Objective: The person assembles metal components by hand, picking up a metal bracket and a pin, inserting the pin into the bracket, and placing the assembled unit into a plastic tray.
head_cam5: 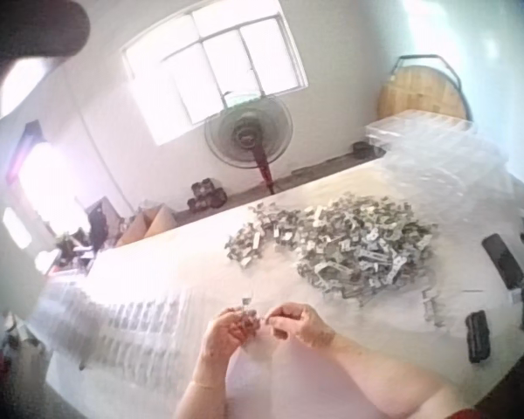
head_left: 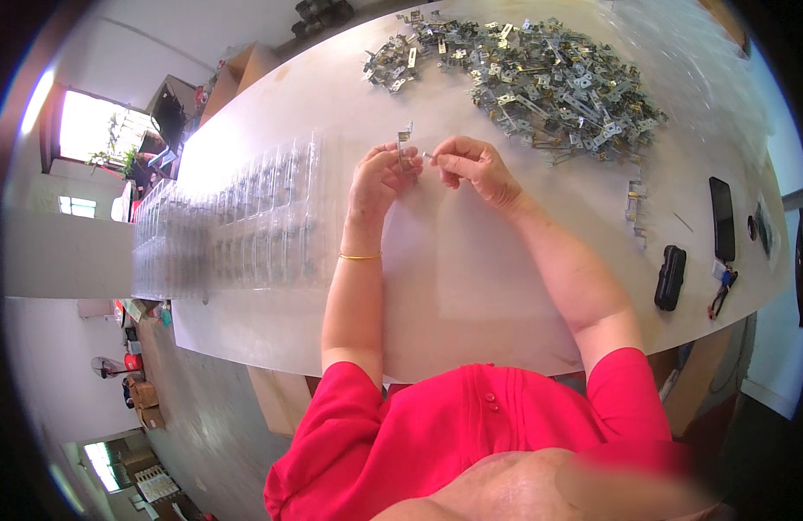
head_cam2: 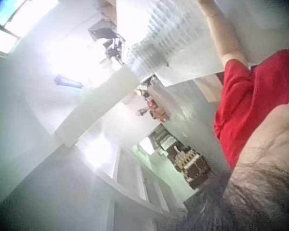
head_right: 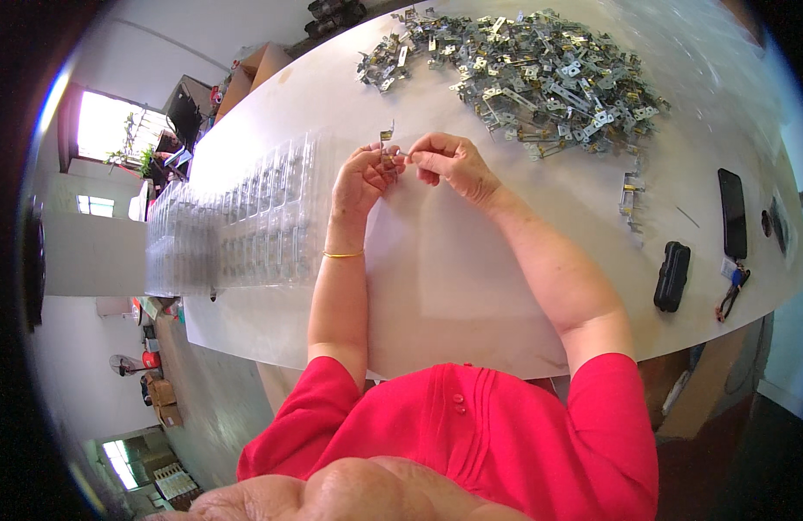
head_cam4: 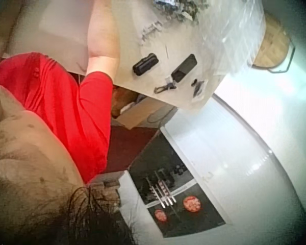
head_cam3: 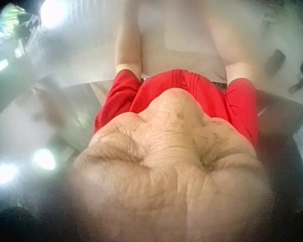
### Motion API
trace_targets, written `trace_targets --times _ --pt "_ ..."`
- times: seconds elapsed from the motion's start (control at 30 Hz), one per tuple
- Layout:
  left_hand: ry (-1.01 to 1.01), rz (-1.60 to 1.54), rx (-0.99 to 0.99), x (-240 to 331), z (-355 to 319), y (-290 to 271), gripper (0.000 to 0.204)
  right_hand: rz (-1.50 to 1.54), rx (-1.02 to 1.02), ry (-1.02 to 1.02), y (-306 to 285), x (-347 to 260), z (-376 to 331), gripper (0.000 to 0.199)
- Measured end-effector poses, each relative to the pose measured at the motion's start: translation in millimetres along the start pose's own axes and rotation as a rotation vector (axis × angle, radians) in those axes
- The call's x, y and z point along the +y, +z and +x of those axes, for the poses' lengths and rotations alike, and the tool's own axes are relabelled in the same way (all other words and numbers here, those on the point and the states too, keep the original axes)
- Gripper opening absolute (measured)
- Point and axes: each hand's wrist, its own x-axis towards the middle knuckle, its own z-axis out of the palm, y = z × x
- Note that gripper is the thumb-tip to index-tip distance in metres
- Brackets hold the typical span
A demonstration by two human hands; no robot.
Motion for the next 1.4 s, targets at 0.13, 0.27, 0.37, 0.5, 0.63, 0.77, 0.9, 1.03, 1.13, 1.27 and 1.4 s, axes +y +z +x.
trace_targets --times 0.13,0.27,0.37,0.5,0.63,0.77,0.9,1.03,1.13,1.27,1.4 --pt "-0.103 -0.2 -0.036 -9 -4 -5 0.018 -0.116 0.087 -0.001 4 4 2 0.012" --pt "-0.087 -0.055 -0.042 -11 -11 4 0.015 -0.184 0.088 -0.004 9 7 1 0.014" --pt "-0.086 -0.049 -0.047 -10 -13 6 0.014 -0.19 0.162 0.031 13 6 1 0.014" --pt "-0.073 -0.083 -0.051 -9 -14 2 0.016 -0.191 0.189 0.035 14 7 1 0.016" --pt "-0.07 -0.089 -0.074 -7 -14 4 0.017 -0.212 0.181 0.022 11 12 2 0.017" --pt "-0.051 -0.05 -0.063 -7 -16 7 0.017 -0.217 0.175 0.047 13 10 2 0.017" --pt "-0.003 -0.022 -0.049 -9 -17 8 0.018 -0.238 0.196 0.062 12 9 2 0.016" --pt "0.118 0.195 -0.02 -8 -21 10 0.016 -0.271 0.225 0.043 18 6 0 0.018" --pt "0.137 0.312 -0.013 -6 -25 14 0.016 -0.243 0.217 0.048 21 4 1 0.02" --pt "0.143 0.397 -0.084 -12 -23 10 0.018 -0.265 0.191 0.08 19 7 3 0.021" --pt "0.144 0.435 -0.144 -12 -21 12 0.019 -0.34 0.217 0.101 20 8 1 0.018"
